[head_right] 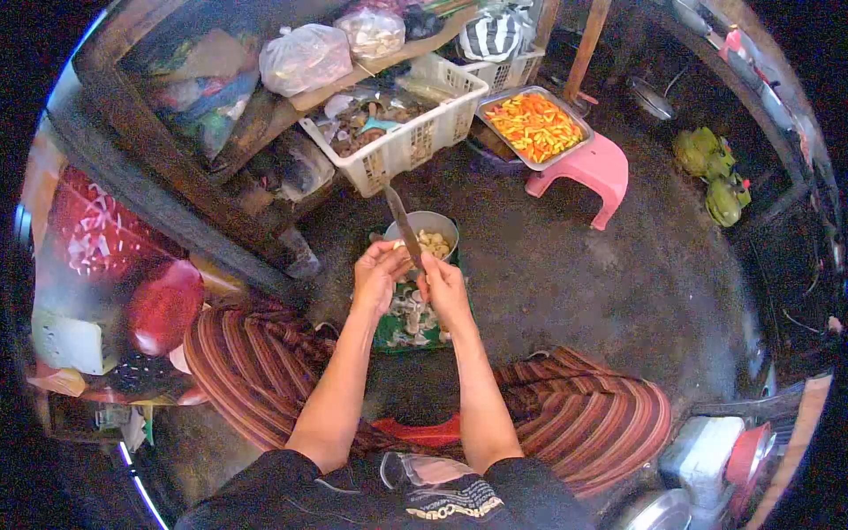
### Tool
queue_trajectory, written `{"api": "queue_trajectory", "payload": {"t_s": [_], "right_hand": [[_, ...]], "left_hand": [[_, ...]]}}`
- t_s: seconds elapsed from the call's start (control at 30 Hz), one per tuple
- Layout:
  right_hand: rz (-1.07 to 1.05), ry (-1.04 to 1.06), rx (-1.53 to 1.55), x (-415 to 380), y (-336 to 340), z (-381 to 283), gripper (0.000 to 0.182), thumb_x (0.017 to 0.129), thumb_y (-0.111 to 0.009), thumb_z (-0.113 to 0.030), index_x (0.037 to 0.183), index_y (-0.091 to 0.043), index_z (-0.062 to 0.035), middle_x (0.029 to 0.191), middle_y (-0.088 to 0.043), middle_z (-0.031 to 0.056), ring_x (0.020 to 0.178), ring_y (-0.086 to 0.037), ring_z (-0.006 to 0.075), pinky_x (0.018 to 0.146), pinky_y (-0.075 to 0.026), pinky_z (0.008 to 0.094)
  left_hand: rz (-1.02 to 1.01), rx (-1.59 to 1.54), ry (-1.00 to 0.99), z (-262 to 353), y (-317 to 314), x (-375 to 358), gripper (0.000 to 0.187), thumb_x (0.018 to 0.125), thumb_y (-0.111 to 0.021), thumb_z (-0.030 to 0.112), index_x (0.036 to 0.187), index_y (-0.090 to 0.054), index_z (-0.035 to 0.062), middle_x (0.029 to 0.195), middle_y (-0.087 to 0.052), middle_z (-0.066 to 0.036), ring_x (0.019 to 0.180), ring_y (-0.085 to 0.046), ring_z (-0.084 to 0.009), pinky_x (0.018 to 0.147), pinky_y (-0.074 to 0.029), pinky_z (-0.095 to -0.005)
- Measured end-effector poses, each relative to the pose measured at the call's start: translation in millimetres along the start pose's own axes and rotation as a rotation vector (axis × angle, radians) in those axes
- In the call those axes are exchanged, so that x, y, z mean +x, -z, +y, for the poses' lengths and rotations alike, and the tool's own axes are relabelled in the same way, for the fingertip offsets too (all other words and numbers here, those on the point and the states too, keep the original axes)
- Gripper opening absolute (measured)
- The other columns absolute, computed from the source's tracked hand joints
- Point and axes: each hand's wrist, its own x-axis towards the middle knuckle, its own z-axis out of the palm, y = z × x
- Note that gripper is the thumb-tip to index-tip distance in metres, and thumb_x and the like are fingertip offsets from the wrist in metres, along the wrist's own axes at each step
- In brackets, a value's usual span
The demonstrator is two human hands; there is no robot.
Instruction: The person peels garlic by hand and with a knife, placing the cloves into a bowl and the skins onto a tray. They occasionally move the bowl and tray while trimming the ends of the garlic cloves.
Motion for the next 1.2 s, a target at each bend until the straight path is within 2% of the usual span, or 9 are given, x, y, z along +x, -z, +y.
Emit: {"api": "queue_trajectory", "payload": {"t_s": [0.13, 0.23, 0.4, 0.53, 0.63, 0.83, 0.9, 1.07, 1.2], "right_hand": [[0.023, 0.009, 0.047, 1.3, -1.8, 1.0, 0.038, 0.091, -0.045, -0.038, 0.079, -0.060, -0.0053, 0.050, -0.044, -0.0032, 0.045, -0.039, 0.0049, 0.042, -0.030, 0.0209], [0.026, 0.033, 0.048, 0.9, -0.9, 3.0, 0.037, 0.091, -0.046, -0.039, 0.084, -0.060, -0.0058, 0.051, -0.044, -0.0037, 0.044, -0.039, 0.0051, 0.042, -0.031, 0.0208], [0.059, -0.032, 0.242, -0.1, -1.3, 1.0, 0.034, 0.091, -0.046, -0.037, 0.089, -0.059, -0.0062, 0.052, -0.044, -0.0037, 0.044, -0.040, 0.0053, 0.042, -0.032, 0.0205], [0.075, -0.016, 0.184, -1.2, -2.6, 0.2, 0.033, 0.091, -0.046, -0.037, 0.089, -0.058, -0.0061, 0.052, -0.044, -0.0034, 0.045, -0.041, 0.0052, 0.042, -0.032, 0.0205], [0.066, -0.032, 0.079, -2.0, -3.7, -2.0, 0.036, 0.091, -0.043, -0.039, 0.085, -0.056, -0.0059, 0.053, -0.044, -0.0020, 0.048, -0.040, 0.0063, 0.046, -0.032, 0.0206], [0.040, -0.214, 0.498, 2.7, 1.0, 14.4, 0.032, 0.091, -0.045, -0.038, 0.079, -0.053, -0.0089, 0.052, -0.044, -0.0017, 0.045, -0.039, 0.0081, 0.044, -0.032, 0.0227], [-0.013, -0.250, 0.478, 1.5, -2.3, 11.0, 0.048, 0.089, -0.042, -0.048, 0.057, -0.039, -0.0120, 0.051, -0.038, -0.0010, 0.046, -0.039, 0.0105, 0.045, -0.032, 0.0226], [-0.020, -0.283, 0.577, 3.9, -1.7, 16.5, 0.048, 0.089, -0.042, -0.048, 0.057, -0.039, -0.0118, 0.051, -0.037, -0.0013, 0.046, -0.038, 0.0103, 0.046, -0.032, 0.0229], [0.001, -0.273, 0.568, 3.3, -1.0, 15.4, 0.048, 0.089, -0.042, -0.048, 0.058, -0.040, -0.0115, 0.051, -0.039, -0.0007, 0.047, -0.039, 0.0097, 0.045, -0.032, 0.0225]], "left_hand": [[-0.012, -0.015, 0.027, -0.6, 3.0, 1.3, 0.013, 0.080, -0.060, 0.001, 0.092, -0.054, 0.0014, 0.091, -0.062, -0.011, 0.081, -0.062, -0.0172, 0.073, -0.052, -0.0284], [-0.056, -0.064, 0.046, -3.7, 6.9, 4.0, 0.016, 0.080, -0.060, 0.000, 0.094, -0.054, 0.0015, 0.093, -0.061, -0.011, 0.083, -0.061, -0.0180, 0.076, -0.052, -0.0302], [-0.117, -0.121, 0.089, -4.0, 7.4, 5.8, 0.019, 0.080, -0.059, 0.002, 0.098, -0.053, 0.0011, 0.097, -0.059, -0.011, 0.087, -0.060, -0.0188, 0.080, -0.050, -0.0320], [-0.124, -0.190, 0.115, -1.1, 1.5, 2.4, 0.015, 0.081, -0.058, 0.003, 0.095, -0.054, 0.0002, 0.096, -0.060, -0.010, 0.087, -0.060, -0.0196, 0.082, -0.050, -0.0316], [-0.030, -0.039, 0.067, -11.0, 0.7, 6.4, 0.019, 0.081, -0.060, 0.004, 0.097, -0.052, 0.0011, 0.095, -0.058, -0.008, 0.087, -0.058, -0.0155, 0.080, -0.049, -0.0282], [-0.045, -0.005, 0.072, -12.6, 1.6, 7.5, 0.013, 0.083, -0.055, 0.003, 0.095, -0.051, 0.0018, 0.091, -0.057, -0.006, 0.082, -0.057, -0.0126, 0.074, -0.048, -0.0237], [-0.042, -0.004, 0.070, -17.0, 6.2, 12.2, 0.012, 0.084, -0.054, 0.004, 0.096, -0.051, 0.0020, 0.091, -0.057, -0.005, 0.082, -0.056, -0.0124, 0.073, -0.048, -0.0234], [-0.076, -0.002, 0.078, -11.4, 5.1, 9.3, 0.011, 0.087, -0.049, 0.005, 0.097, -0.051, 0.0013, 0.092, -0.055, -0.006, 0.082, -0.055, -0.0116, 0.072, -0.047, -0.0228], [-0.166, -0.017, 0.133, -9.1, 4.9, 8.9, 0.014, 0.088, -0.047, 0.006, 0.100, -0.051, 0.0007, 0.096, -0.054, -0.006, 0.087, -0.054, -0.0130, 0.080, -0.046, -0.0251]]}}
